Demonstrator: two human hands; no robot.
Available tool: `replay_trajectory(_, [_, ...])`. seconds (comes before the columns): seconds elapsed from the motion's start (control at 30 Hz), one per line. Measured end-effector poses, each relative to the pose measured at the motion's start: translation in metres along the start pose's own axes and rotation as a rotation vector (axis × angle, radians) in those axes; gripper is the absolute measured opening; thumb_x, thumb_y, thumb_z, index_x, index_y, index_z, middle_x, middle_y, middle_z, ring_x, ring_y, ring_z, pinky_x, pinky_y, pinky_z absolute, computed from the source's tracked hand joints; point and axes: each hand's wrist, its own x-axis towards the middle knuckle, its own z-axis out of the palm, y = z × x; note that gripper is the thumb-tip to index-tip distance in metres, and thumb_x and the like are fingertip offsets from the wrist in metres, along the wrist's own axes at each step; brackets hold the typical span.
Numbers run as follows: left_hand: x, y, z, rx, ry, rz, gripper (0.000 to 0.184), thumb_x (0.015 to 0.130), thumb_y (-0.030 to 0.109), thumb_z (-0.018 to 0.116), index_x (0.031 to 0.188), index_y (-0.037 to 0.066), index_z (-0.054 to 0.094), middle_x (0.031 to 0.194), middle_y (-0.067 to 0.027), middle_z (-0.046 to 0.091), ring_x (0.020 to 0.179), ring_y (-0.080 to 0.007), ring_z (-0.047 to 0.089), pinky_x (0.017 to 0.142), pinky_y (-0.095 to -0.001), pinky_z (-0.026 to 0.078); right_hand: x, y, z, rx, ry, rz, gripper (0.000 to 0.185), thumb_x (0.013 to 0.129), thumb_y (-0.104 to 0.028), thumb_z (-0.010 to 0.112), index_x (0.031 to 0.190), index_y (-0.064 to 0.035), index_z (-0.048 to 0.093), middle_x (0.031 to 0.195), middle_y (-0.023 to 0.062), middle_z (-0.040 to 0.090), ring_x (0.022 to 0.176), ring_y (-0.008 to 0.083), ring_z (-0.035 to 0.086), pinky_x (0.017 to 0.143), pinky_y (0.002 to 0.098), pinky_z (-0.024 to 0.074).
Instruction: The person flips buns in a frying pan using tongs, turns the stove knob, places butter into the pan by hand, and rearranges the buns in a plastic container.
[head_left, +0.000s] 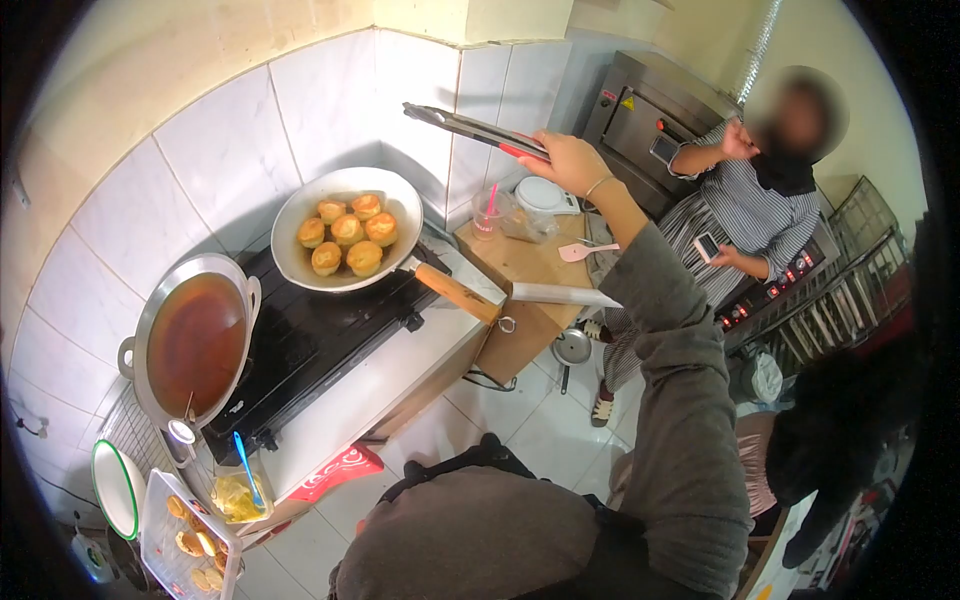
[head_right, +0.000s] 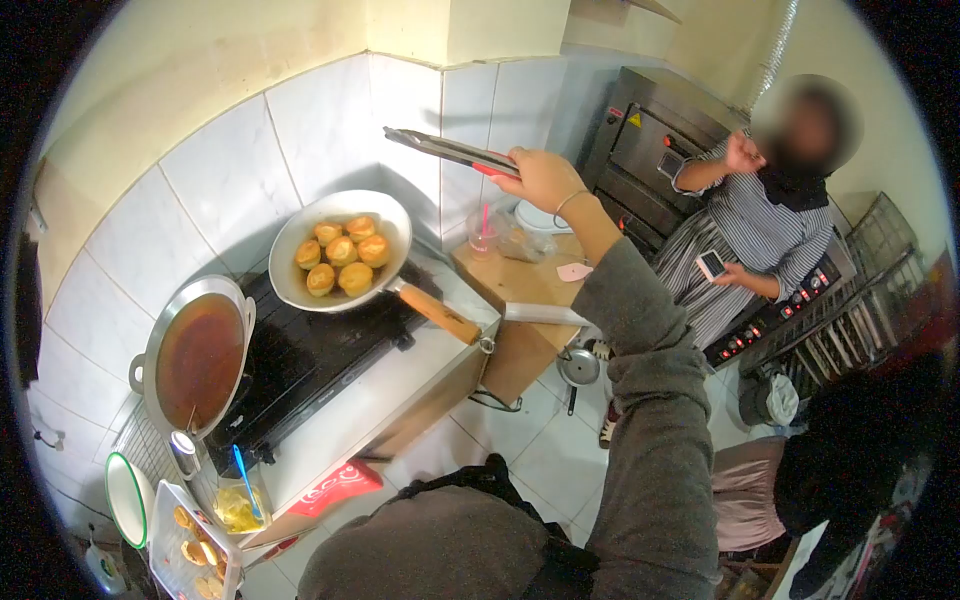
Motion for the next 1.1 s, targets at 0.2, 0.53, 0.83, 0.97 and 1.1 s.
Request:
replay_trajectory(0.2, [-0.001,-0.004,0.001,0.018,0.012,0.038,0.024,0.072,0.017,0.052,0.091,0.004,0.059,0.077,-0.0185,0.059,0.070,-0.0321,0.057,0.062,-0.0392,0.045,-0.004,0.003,0.005,0.081,0.016,-0.002,0.044,0.077,-0.038,0.053,0.095,0.0017,0.053,0.079,0.0207,0.057,0.073,0.0346,0.056,0.065,0.0375,0.0438])
replay_trajectory(0.53, [-0.025,-0.028,0.003,0.036,0.082,0.199,0.024,0.071,0.017,0.052,0.091,0.005,0.059,0.078,-0.0192,0.059,0.071,-0.0331,0.058,0.063,-0.0397,0.045,-0.050,-0.014,0.016,0.442,0.064,0.076,0.032,0.080,-0.026,0.054,0.096,0.0025,0.052,0.074,0.0113,0.056,0.066,0.0175,0.058,0.060,0.0271,0.0434])
replay_trajectory(0.83, [-0.060,-0.020,0.000,0.097,0.072,0.081,0.022,0.072,0.017,0.049,0.088,0.006,0.059,0.082,-0.0213,0.058,0.077,-0.0369,0.056,0.069,-0.0411,0.045,-0.111,-0.012,0.036,0.635,-0.060,0.155,0.030,0.080,-0.019,0.055,0.100,0.0031,0.050,0.074,0.0069,0.055,0.066,0.0123,0.058,0.058,0.0245,0.0451])
replay_trajectory(0.97, [-0.050,-0.020,-0.002,0.207,0.043,0.118,0.020,0.073,0.018,0.049,0.084,0.006,0.060,0.079,-0.0212,0.058,0.073,-0.0368,0.056,0.067,-0.0429,0.045,-0.083,-0.017,0.040,-0.021,0.051,-0.088,0.037,0.075,-0.029,0.058,0.096,0.0015,0.052,0.077,0.0124,0.057,0.068,0.0252,0.058,0.060,0.0334,0.0456])
replay_trajectory(1.1, [-0.038,-0.043,-0.001,0.322,0.053,0.171,0.019,0.072,0.019,0.049,0.081,0.006,0.059,0.076,-0.0214,0.057,0.070,-0.0368,0.056,0.064,-0.0444,0.044,-0.025,-0.046,0.061,-0.212,-0.164,-0.231,0.033,0.071,-0.031,0.059,0.088,-0.0033,0.053,0.082,0.0128,0.056,0.073,0.0291,0.056,0.063,0.0381,0.0453])
